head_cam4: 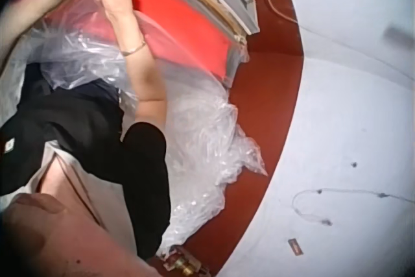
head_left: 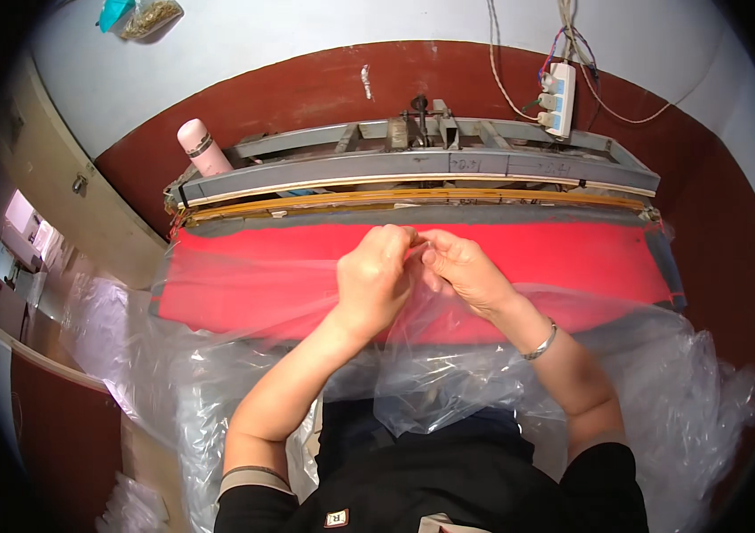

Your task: The person positions and smooths large plastic bags over a heat sealing machine, aligning the edges to seal them by hand repeatedly.

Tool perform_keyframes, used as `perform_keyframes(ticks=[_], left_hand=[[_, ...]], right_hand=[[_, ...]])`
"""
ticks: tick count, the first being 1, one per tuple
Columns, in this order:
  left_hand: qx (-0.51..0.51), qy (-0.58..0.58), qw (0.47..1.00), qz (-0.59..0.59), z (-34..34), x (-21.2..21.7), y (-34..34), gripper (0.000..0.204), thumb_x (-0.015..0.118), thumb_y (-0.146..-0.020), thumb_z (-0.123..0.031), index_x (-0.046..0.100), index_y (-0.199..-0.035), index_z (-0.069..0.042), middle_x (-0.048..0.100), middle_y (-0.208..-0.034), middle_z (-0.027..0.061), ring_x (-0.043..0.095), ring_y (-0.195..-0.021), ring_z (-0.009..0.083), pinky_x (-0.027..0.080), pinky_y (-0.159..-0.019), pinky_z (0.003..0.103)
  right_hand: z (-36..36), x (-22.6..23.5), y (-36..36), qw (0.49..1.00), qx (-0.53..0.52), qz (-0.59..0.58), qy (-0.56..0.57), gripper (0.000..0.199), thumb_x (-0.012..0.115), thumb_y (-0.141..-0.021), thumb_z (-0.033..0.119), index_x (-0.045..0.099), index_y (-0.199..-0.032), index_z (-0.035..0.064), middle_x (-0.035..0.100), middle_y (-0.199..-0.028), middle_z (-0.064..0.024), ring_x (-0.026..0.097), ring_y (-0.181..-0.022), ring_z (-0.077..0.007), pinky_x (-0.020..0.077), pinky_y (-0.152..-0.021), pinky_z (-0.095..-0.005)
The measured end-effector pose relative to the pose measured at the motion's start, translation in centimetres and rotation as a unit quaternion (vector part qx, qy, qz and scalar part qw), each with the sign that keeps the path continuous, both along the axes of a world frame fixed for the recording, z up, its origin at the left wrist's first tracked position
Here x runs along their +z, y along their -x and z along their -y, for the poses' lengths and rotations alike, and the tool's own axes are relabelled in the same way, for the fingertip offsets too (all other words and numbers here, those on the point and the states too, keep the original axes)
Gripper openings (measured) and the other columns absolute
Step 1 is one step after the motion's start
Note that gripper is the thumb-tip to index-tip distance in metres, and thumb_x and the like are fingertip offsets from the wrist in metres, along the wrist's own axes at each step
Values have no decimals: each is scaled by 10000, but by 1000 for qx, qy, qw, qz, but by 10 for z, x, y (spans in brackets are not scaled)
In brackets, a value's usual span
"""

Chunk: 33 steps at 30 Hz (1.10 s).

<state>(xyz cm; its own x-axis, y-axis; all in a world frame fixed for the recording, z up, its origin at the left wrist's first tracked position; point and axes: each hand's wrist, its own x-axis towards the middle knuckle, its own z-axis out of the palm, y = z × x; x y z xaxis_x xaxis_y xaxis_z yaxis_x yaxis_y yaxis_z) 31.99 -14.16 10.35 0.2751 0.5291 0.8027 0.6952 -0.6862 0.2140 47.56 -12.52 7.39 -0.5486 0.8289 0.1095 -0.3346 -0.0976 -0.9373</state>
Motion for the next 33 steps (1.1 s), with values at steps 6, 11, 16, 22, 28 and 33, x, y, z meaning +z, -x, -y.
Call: perform_keyframes(ticks=[6,11,16,22,28,33], left_hand=[[-17,75,995,58,-18,-49,42,548,676,-657,-122,421,-1126,-1,418,-1187,199,381,-1133,356,338,-929,416],[286,164,944,-19,-44,-85,196,670,649,-736,-292,348,-1244,24,320,-1302,245,292,-1222,369,257,-1006,427],[443,306,840,-60,-14,-85,303,427,593,-771,-351,558,-1030,-13,518,-1126,201,465,-1076,333,402,-862,378],[429,260,861,-84,-44,-112,300,324,581,-778,-344,612,-915,-53,576,-1054,121,520,-995,291,449,-749,378],[300,208,930,-33,-109,-115,211,305,561,-817,-235,567,-1029,-15,592,-999,149,560,-916,256,444,-782,322],[-194,474,844,160,-94,-67,-24,255,530,-851,-169,560,-1039,1,587,-1007,65,521,-952,132,399,-845,260]], right_hand=[[-30,-34,13,977,-213,-22,-26,118,468,-865,93,567,-925,72,569,-773,-2,544,-682,-85,436,-570,-194],[-63,-76,-124,933,-297,-202,-8,111,557,-837,180,531,-913,103,517,-788,2,506,-712,-108,466,-655,-303],[-41,-125,-389,705,-619,331,-100,333,513,-866,280,589,-1043,8,595,-894,-22,534,-804,-99,427,-726,-231],[15,-125,-511,400,-599,690,-69,351,423,-885,320,574,-825,9,594,-776,-205,567,-718,-355,415,-604,-426],[5,-101,-489,331,-612,718,-20,305,426,-851,337,628,-910,115,611,-865,-165,593,-785,-343,455,-614,-446],[-1,-106,-497,393,-665,615,-156,396,385,-851,370,565,-758,30,553,-745,-223,534,-725,-404,408,-622,-448]])
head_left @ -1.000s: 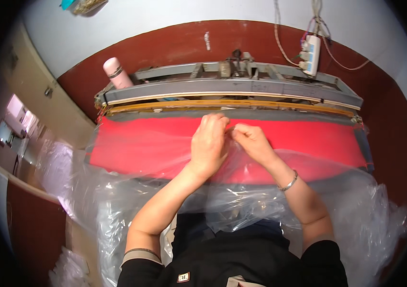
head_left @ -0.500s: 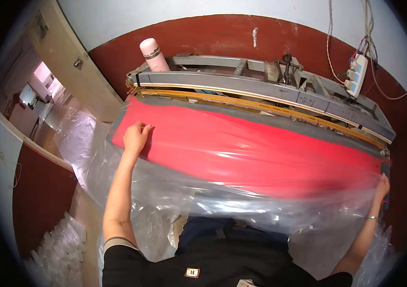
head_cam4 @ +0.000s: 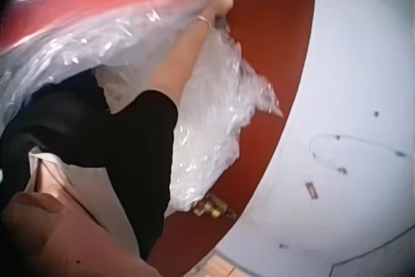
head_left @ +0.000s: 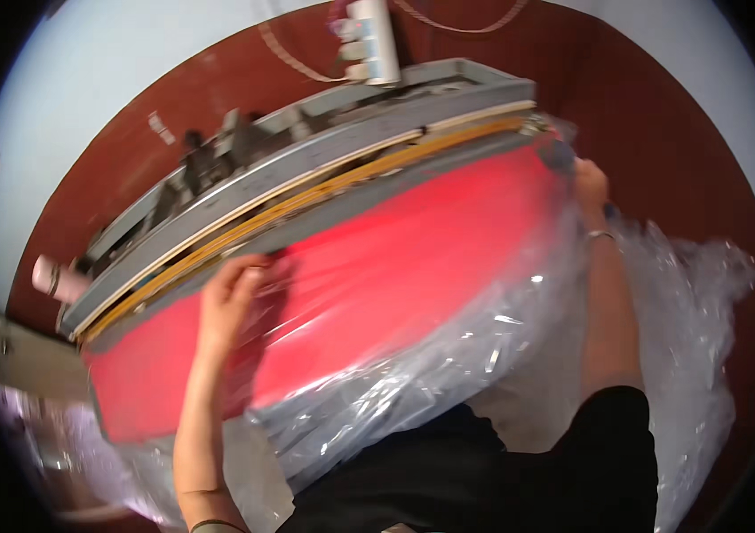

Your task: The person positions and smooths large plastic bags over a heat sealing machine, aligning the edges to seal them by hand repeatedly.

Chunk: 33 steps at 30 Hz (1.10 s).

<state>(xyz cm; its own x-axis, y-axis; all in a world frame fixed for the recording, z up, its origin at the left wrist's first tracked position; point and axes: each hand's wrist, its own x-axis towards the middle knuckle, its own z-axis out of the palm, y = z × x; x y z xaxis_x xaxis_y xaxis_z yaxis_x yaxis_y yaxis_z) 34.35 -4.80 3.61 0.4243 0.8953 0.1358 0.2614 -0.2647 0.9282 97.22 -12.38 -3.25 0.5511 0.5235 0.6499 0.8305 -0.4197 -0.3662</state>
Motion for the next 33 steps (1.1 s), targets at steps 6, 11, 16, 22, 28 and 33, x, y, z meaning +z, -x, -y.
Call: perform_keyframes(ticks=[6,11,16,22,28,33], left_hand=[[-337,21,940,40,84,16,-249,640,599,-809,-187,258,-1305,32,437,-1243,184,445,-1131,221,398,-880,312],[-369,349,859,60,149,-11,-295,655,641,-765,-125,286,-1295,24,529,-1123,148,525,-938,181,419,-801,286],[-445,186,876,-7,169,-12,-193,227,585,-809,-84,517,-1017,-25,572,-873,58,552,-818,131,425,-767,270],[-137,391,909,45,191,77,-10,278,611,-758,26,453,-977,-38,518,-839,43,550,-767,127,457,-688,268],[74,11,978,-193,250,169,101,318,623,-594,115,505,-865,-4,537,-686,31,522,-590,84,391,-503,210],[420,-354,756,-355,239,171,203,132,525,-709,109,520,-776,-5,403,-609,13,375,-558,67,326,-502,192]], right_hand=[[4,1,6,981,61,-167,-76,303,476,-836,298,542,-748,16,539,-711,-209,524,-673,-372,403,-599,-416],[4,6,7,998,-5,-33,-51,295,511,-831,298,542,-728,24,530,-628,-146,504,-576,-249,393,-561,-362],[5,2,5,987,41,-148,-55,277,519,-821,312,577,-730,57,567,-651,-157,548,-654,-342,402,-587,-413],[2,2,8,989,-21,-146,11,285,495,-823,352,556,-733,88,549,-674,-82,490,-658,-202,396,-669,-378],[3,5,5,990,52,-125,32,306,453,-842,373,566,-858,89,570,-785,-148,520,-699,-309,407,-639,-384],[1,-1,-7,986,19,-156,63,334,441,-832,438,618,-884,159,621,-858,-106,574,-806,-312,425,-677,-410]])
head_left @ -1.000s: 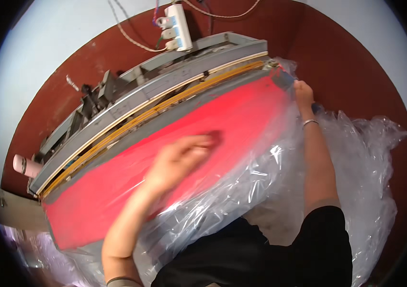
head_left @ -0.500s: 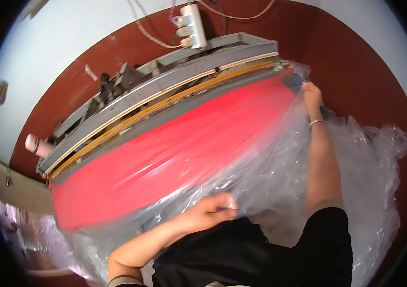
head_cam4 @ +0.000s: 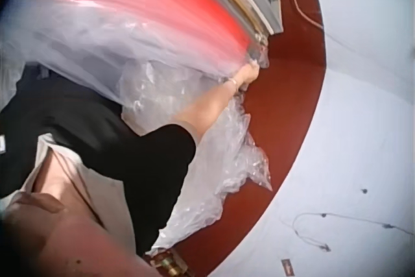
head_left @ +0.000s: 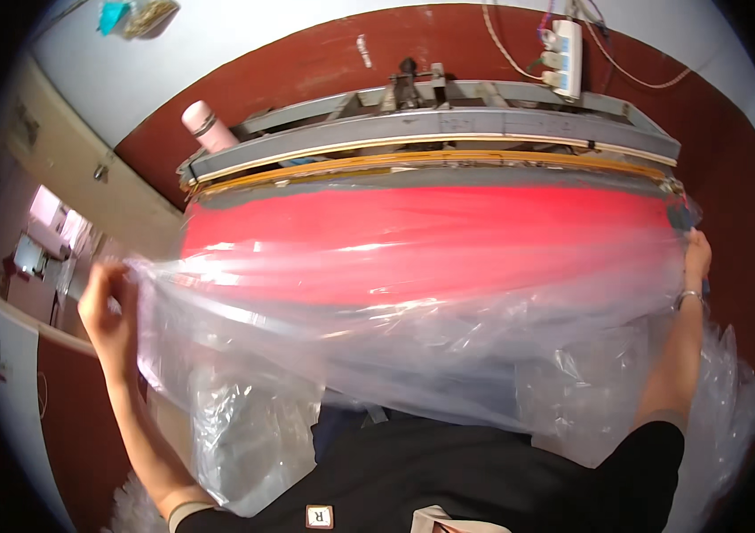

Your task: The person positions and smooths large plastic bags over a heat sealing machine, aligning the edges to seal them by hand repeatedly.

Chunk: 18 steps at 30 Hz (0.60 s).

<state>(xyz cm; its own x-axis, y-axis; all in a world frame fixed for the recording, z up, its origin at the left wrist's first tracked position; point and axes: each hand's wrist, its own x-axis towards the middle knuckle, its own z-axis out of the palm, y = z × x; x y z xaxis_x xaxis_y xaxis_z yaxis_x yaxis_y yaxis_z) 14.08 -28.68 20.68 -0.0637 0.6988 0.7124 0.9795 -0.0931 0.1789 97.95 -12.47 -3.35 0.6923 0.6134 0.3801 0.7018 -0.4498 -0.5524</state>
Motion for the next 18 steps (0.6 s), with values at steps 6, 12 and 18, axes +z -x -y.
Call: perform_keyframes(ticks=[6,12,18], left_hand=[[139,-64,861,484,10,-89,73,265,496,-856,-236,478,-982,-4,502,-962,58,458,-811,138,391,-691,285],[-236,386,718,529,67,-220,-94,631,607,-754,-147,304,-1297,-40,497,-1173,128,445,-1101,194,346,-925,330],[-120,16,494,861,12,-154,-55,130,500,-851,-154,521,-949,-72,552,-800,37,548,-654,133,474,-549,233]], right_hand=[[-5,-17,-23,994,47,-61,-81,313,467,-854,363,582,-873,72,565,-723,-98,472,-665,-178,394,-652,-338],[-6,-20,-33,999,30,-7,-31,427,416,-871,417,545,-951,17,577,-849,-146,524,-768,-244,394,-730,-342],[-8,-23,-38,997,54,14,-57,406,407,-888,378,528,-868,-9,533,-752,-157,454,-677,-238,390,-689,-343]])
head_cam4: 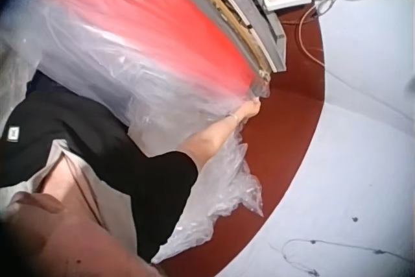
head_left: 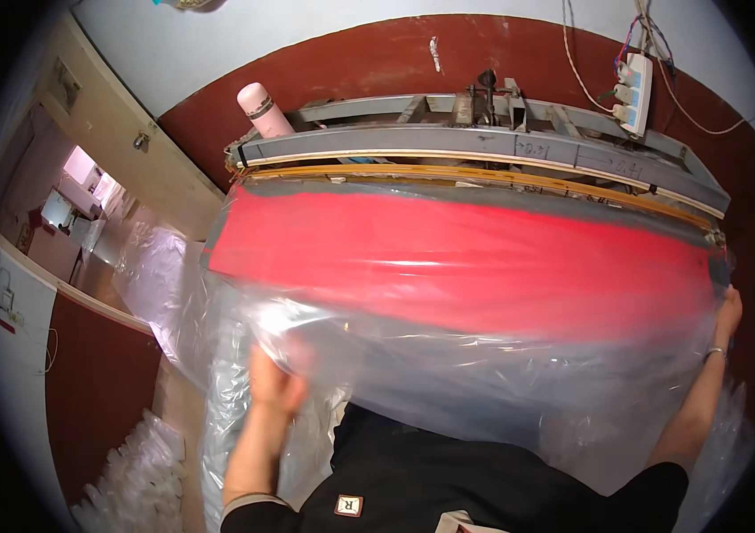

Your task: The person positions and smooths large plastic bags over a heat sealing machine, aligning the edges to seal them by hand repeatedly.

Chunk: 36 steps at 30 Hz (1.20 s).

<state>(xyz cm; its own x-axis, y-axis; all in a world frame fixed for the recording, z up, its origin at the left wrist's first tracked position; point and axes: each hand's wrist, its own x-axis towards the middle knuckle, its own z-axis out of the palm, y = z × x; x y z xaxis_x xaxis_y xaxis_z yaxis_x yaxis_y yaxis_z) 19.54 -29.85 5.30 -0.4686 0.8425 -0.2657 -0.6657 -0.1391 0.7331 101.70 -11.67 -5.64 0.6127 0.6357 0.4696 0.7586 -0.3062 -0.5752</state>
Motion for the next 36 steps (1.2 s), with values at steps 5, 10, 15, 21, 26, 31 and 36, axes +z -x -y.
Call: perform_keyframes(ticks=[5,10,15,21,26,31,36], left_hand=[[338,-115,865,-352,-59,73,137,164,533,-856,-193,518,-957,-66,547,-777,-6,477,-600,45,373,-480,156],[324,151,576,-736,-112,27,244,182,602,-775,-176,522,-854,-32,583,-751,82,529,-619,224,434,-596,343],[288,323,540,-722,-147,-40,249,184,587,-761,-180,539,-855,-28,594,-766,146,559,-685,311,437,-630,406],[-9,31,678,-734,-181,-24,134,275,507,-830,-150,535,-1058,-1,536,-1100,184,454,-1102,314,356,-907,376],[-268,-95,543,-790,-208,-37,64,529,505,-851,-265,343,-1291,-19,264,-1380,151,177,-1307,278,198,-1039,395],[-256,-47,456,-851,-219,-43,55,656,491,-826,-427,308,-1306,-20,254,-1386,139,186,-1300,297,166,-1037,458],[-219,-102,462,-853,-218,-46,41,513,543,-808,-315,440,-1207,-11,416,-1266,156,360,-1190,320,297,-967,421]], right_hand=[[0,-5,-6,999,26,-21,-33,387,399,-898,351,520,-841,-12,519,-717,-157,440,-653,-226,390,-666,-342],[-1,-1,1,998,-28,26,50,361,384,-900,348,516,-856,14,519,-724,-167,459,-645,-278,384,-635,-371],[2,8,14,995,-32,34,85,368,376,-899,364,515,-883,24,537,-776,-194,476,-683,-349,384,-638,-399],[3,4,12,997,-34,32,62,395,377,-903,371,527,-915,6,557,-828,-199,501,-721,-351,395,-666,-392],[0,-11,-25,998,3,68,16,356,383,-914,332,515,-818,15,511,-677,-107,449,-632,-189,379,-617,-322],[40,-16,-62,994,36,-108,-5,402,435,-903,329,541,-1093,-9,589,-1016,-100,532,-945,-155,393,-835,-268],[140,-8,-69,980,6,-175,-99,425,456,-898,320,498,-1157,-14,558,-1089,-75,508,-1004,-152,365,-886,-252]])
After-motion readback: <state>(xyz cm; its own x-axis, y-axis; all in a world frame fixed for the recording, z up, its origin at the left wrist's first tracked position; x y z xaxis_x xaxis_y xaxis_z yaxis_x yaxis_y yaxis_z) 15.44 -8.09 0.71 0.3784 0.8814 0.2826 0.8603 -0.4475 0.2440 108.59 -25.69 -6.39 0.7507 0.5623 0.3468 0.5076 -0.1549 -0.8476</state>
